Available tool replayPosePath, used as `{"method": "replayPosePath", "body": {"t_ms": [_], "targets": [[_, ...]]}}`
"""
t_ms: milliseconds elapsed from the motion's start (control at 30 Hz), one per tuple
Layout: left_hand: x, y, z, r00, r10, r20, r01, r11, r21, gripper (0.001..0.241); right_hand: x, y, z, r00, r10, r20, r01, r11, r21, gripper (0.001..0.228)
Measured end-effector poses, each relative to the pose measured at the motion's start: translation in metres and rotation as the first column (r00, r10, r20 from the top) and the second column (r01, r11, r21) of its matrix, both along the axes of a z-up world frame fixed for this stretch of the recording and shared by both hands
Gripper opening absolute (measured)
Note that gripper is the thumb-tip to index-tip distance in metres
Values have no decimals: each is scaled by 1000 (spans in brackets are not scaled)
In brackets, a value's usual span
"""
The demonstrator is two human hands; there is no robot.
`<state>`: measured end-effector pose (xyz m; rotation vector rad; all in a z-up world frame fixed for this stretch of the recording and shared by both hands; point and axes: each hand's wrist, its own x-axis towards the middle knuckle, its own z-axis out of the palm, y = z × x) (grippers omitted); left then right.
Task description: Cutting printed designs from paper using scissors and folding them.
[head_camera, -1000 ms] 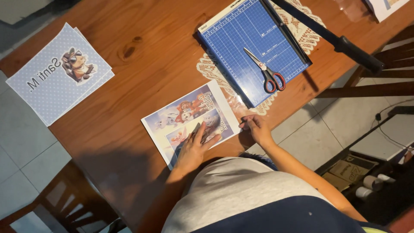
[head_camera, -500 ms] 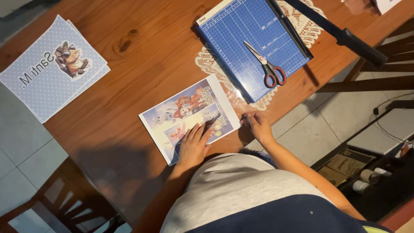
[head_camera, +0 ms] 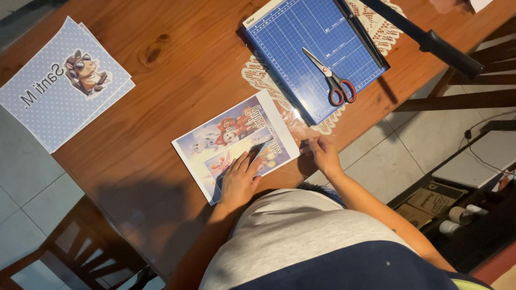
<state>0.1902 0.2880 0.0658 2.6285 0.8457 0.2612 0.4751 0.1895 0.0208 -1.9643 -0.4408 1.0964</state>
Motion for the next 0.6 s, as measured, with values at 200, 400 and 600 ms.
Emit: {"method": "replayPosePath", "body": {"t_ms": [200, 400, 600], "targets": [[0, -3, -2, 1000, 7, 11, -7, 1000, 18, 72, -5, 3, 19, 1000, -8, 17, 8, 1000, -26, 28], [0, -3, -4, 1000, 7, 3, -7, 999, 37, 75, -5, 4, 18, 996, 5, 86, -2, 999, -34, 28], [0, -5, -7, 1000, 15, 3, -16, 999, 36, 73, -13, 4, 42, 997, -18, 78, 18, 1000, -1, 28]]}}
